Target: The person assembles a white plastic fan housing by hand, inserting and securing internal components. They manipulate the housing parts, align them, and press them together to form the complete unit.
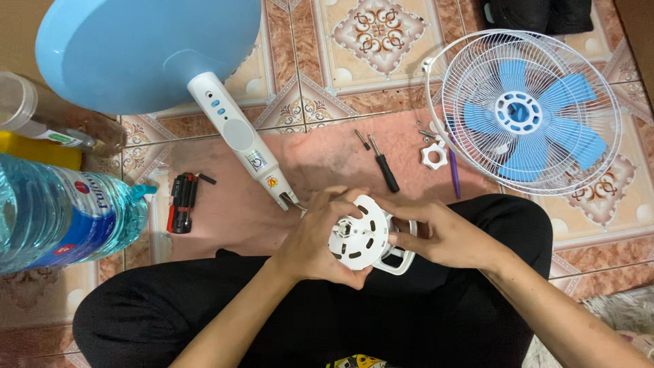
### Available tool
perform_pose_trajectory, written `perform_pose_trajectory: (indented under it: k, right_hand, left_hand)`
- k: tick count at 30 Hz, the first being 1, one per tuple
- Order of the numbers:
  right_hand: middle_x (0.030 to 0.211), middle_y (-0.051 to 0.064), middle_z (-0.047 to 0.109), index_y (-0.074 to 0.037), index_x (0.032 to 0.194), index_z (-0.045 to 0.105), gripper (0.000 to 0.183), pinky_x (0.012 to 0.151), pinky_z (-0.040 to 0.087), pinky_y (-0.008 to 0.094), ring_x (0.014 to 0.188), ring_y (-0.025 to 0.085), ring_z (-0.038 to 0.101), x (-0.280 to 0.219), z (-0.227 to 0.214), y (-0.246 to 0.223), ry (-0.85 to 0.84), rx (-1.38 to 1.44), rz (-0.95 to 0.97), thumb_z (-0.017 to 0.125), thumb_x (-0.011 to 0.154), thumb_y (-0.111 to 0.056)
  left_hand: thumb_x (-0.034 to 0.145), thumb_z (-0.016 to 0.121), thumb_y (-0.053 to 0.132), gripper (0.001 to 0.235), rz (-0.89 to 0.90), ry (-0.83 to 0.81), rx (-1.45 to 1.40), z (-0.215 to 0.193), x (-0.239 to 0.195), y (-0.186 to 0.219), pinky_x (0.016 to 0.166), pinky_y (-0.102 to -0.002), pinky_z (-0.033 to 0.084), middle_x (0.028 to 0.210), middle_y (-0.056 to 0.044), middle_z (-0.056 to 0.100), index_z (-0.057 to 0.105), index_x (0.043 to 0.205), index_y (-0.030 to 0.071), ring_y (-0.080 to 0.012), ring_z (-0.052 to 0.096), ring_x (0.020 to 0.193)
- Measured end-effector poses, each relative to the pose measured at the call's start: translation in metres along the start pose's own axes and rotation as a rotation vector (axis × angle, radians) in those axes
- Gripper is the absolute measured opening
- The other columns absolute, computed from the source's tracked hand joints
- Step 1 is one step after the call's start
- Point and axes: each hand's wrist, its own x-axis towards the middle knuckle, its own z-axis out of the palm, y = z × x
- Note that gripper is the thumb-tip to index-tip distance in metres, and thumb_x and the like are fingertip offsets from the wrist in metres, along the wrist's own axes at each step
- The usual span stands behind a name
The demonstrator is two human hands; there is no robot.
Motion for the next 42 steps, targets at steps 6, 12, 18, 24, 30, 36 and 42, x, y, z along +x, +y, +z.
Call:
perform_pose_trajectory:
  k: [6,12,18,24,30,36,42]
  right_hand:
    - [0.129,0.024,0.091,-0.011,0.157,0.077,0.062,0.106,0.069,0.053,0.121,0.043,0.085,0.008,0.011,0.024,0.106,0.240,0.053,0.079,0.096,0.000]
    - [0.143,0.028,0.077,-0.006,0.172,0.055,0.083,0.116,0.063,0.056,0.133,0.040,0.077,0.016,0.042,0.056,0.295,0.608,0.260,0.083,0.094,0.002]
    - [0.146,0.027,0.080,-0.004,0.169,0.058,0.085,0.119,0.057,0.062,0.140,0.039,0.071,0.012,0.051,0.053,0.179,0.424,0.102,0.087,0.089,-0.002]
    - [0.153,0.031,0.069,-0.014,0.173,0.049,0.086,0.126,0.045,0.069,0.155,0.050,0.059,0.000,0.075,0.033,0.124,0.261,0.041,0.084,0.095,-0.010]
    - [0.133,0.035,0.078,-0.027,0.163,0.050,0.075,0.109,0.056,0.066,0.137,0.059,0.071,-0.008,0.099,0.011,0.131,0.120,0.229,0.085,0.096,-0.028]
    - [0.136,0.036,0.078,-0.020,0.165,0.048,0.073,0.113,0.056,0.067,0.140,0.058,0.070,-0.015,0.113,-0.018,0.127,0.068,0.141,0.081,0.099,-0.023]
    - [0.136,0.038,0.076,-0.020,0.164,0.047,0.073,0.113,0.055,0.071,0.138,0.062,0.069,-0.008,0.108,-0.009,0.111,0.055,0.145,0.080,0.098,-0.022]
  left_hand:
    - [0.055,0.106,0.037,0.099,-0.103,0.090,0.009,0.005,0.002,-0.008,0.111,-0.042,0.054,0.149,-0.012,0.076,0.064,0.141,0.014,-0.0365,0.071,0.130]
    - [0.056,0.108,0.035,0.109,-0.161,0.147,0.049,-0.004,0.010,0.000,0.107,-0.046,0.056,0.143,-0.022,0.076,0.060,0.150,0.007,-0.0418,0.072,0.123]
    - [0.061,0.104,0.057,0.128,-0.282,-0.451,0.260,-0.046,0.028,0.026,0.121,-0.058,0.054,0.160,-0.027,0.064,0.055,0.172,0.018,-0.0521,0.065,0.143]
    - [0.072,0.094,0.063,0.120,-0.265,-0.582,0.530,-0.037,0.016,0.036,0.112,-0.059,0.056,0.149,-0.036,0.065,0.055,0.168,0.003,-0.0565,0.067,0.136]
    - [0.070,0.087,0.064,0.139,-0.404,-0.899,0.530,-0.058,0.024,0.046,0.124,-0.063,0.049,0.172,-0.043,0.042,0.036,0.176,-0.010,-0.0618,0.043,0.160]
    - [0.068,0.083,0.064,0.138,-0.492,-0.912,0.536,-0.074,0.016,0.058,0.124,-0.056,0.053,0.173,-0.031,0.046,0.033,0.180,-0.001,-0.0504,0.048,0.161]
    - [0.066,0.084,0.062,0.130,-0.437,-0.916,0.505,-0.072,0.018,0.045,0.123,-0.051,0.056,0.169,-0.027,0.054,0.045,0.174,0.003,-0.0488,0.058,0.154]
